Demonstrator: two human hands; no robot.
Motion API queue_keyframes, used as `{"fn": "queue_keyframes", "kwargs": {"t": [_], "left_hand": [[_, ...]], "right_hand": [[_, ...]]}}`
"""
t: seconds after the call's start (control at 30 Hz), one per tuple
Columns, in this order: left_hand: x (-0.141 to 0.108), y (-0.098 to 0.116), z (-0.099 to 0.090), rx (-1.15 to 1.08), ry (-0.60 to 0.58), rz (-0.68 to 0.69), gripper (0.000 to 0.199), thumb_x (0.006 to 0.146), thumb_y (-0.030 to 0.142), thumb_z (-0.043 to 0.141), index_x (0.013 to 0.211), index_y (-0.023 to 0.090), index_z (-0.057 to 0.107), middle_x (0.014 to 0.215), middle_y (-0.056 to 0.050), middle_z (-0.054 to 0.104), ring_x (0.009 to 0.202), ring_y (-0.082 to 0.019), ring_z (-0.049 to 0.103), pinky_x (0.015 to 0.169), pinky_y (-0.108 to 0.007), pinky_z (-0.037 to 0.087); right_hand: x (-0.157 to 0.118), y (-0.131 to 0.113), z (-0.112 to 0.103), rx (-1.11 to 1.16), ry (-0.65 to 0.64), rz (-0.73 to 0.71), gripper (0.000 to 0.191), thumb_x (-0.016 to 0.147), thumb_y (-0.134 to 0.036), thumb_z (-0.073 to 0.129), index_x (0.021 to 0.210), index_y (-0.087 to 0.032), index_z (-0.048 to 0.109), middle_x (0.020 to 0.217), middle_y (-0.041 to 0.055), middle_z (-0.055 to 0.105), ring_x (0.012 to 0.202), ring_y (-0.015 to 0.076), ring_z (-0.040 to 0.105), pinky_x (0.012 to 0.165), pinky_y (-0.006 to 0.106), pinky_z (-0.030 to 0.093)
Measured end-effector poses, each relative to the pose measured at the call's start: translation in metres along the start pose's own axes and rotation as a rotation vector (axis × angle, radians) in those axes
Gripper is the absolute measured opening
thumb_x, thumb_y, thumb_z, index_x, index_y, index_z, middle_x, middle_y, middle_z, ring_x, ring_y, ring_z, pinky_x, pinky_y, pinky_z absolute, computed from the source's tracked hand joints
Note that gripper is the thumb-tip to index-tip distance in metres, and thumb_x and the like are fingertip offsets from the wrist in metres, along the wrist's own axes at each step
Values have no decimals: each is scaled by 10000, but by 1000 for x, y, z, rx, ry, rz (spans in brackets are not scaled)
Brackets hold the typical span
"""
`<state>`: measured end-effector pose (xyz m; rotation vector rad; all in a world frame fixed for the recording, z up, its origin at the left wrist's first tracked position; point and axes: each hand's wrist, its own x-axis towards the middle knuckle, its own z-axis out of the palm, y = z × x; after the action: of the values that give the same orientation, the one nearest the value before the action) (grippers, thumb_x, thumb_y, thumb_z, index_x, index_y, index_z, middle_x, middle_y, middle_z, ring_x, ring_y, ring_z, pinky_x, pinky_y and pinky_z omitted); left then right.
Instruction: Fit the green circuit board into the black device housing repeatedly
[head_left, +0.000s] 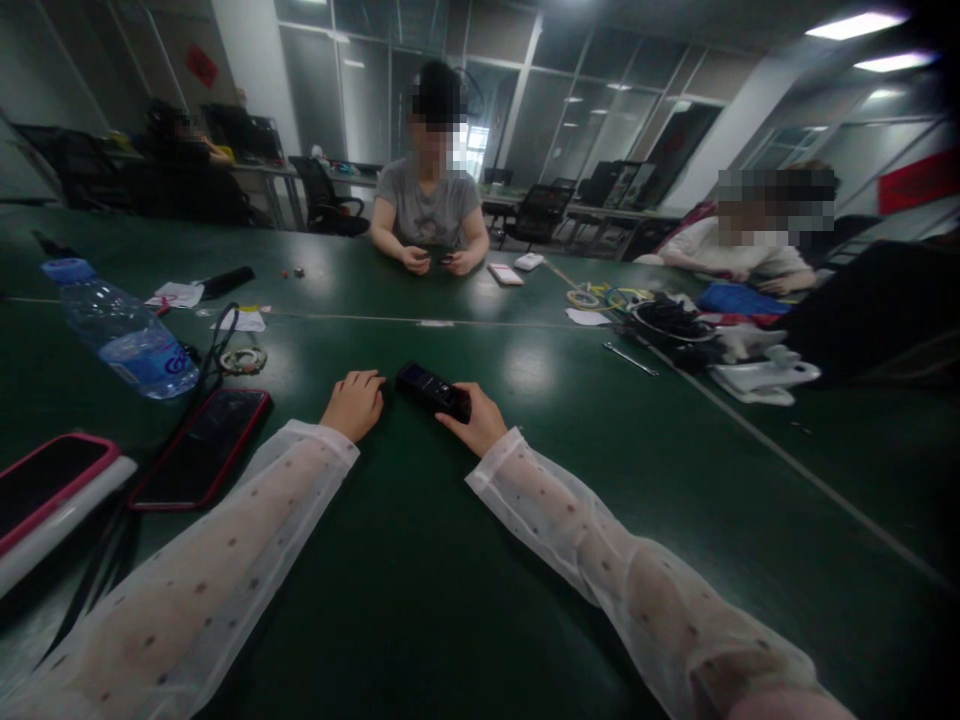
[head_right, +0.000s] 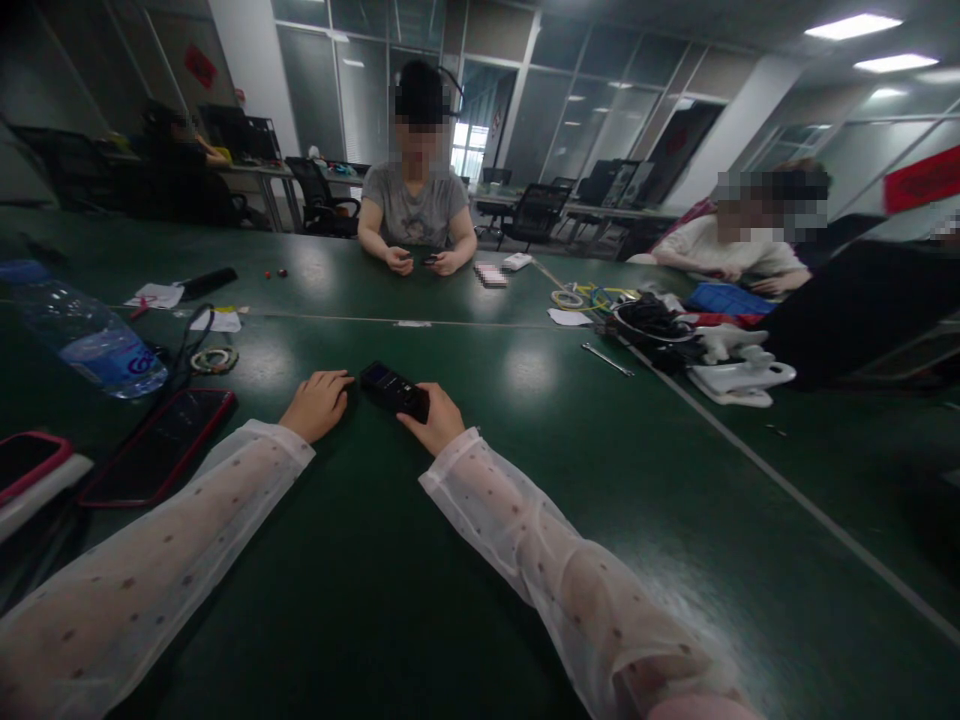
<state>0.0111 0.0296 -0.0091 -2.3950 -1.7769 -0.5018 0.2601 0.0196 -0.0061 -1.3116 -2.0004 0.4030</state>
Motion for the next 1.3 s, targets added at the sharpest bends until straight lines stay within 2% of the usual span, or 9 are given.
{"fn": "queue_keyframes", "kwargs": {"t": [0.2,0.37,0.5,0.57,0.77,0.97,1.17,1.3], "left_hand": [[0,-1,1,-1,3,2,364,942,222,371,1252,154,550,1320,-120,529,1221,-280,434,954,-452,407],[0,0,2,-6,3,-10,355,939,212,382,1244,163,558,1319,-115,534,1230,-277,434,960,-448,408],[0,1,1,-10,6,-14,352,941,214,381,1238,159,562,1313,-116,539,1224,-275,438,961,-443,406],[0,1,0,-7,6,-12,353,942,218,380,1242,163,559,1318,-112,537,1219,-275,440,958,-442,406],[0,1,-1,-3,-1,-7,359,944,225,377,1252,162,551,1322,-114,531,1217,-275,440,964,-451,402],[0,-1,1,-9,-12,-20,362,948,231,377,1264,173,542,1333,-110,523,1233,-275,429,989,-459,387],[-1,0,0,-19,-10,-16,361,950,235,375,1261,165,544,1327,-114,525,1231,-274,431,988,-452,389],[-1,0,0,-18,-8,-18,362,946,232,378,1263,176,544,1330,-108,524,1233,-276,430,981,-450,393]], "right_hand": [[0,-3,-1,72,102,-44,488,744,-324,723,1146,-173,490,1021,112,632,903,252,639,816,438,541],[-1,-5,-3,172,266,-99,499,774,-338,690,1194,-210,454,1069,92,605,916,235,634,846,426,539],[0,-2,-3,188,438,-56,490,787,-346,665,1196,-195,442,1119,110,560,949,232,607,857,412,534],[3,3,-1,191,482,-7,481,775,-346,670,1168,-175,454,1091,116,561,935,234,600,840,409,532],[9,27,5,131,494,139,448,709,-309,706,1062,-145,485,982,107,574,889,242,576,811,432,509],[9,40,11,58,434,212,441,682,-312,715,1029,-167,485,972,100,563,904,266,559,830,466,485],[9,39,13,-44,472,168,604,655,-361,732,1145,-156,444,1055,128,513,987,303,504,909,511,417],[8,37,12,-78,464,198,686,658,-369,726,1213,-129,403,1076,141,489,997,311,491,910,508,413]]}}
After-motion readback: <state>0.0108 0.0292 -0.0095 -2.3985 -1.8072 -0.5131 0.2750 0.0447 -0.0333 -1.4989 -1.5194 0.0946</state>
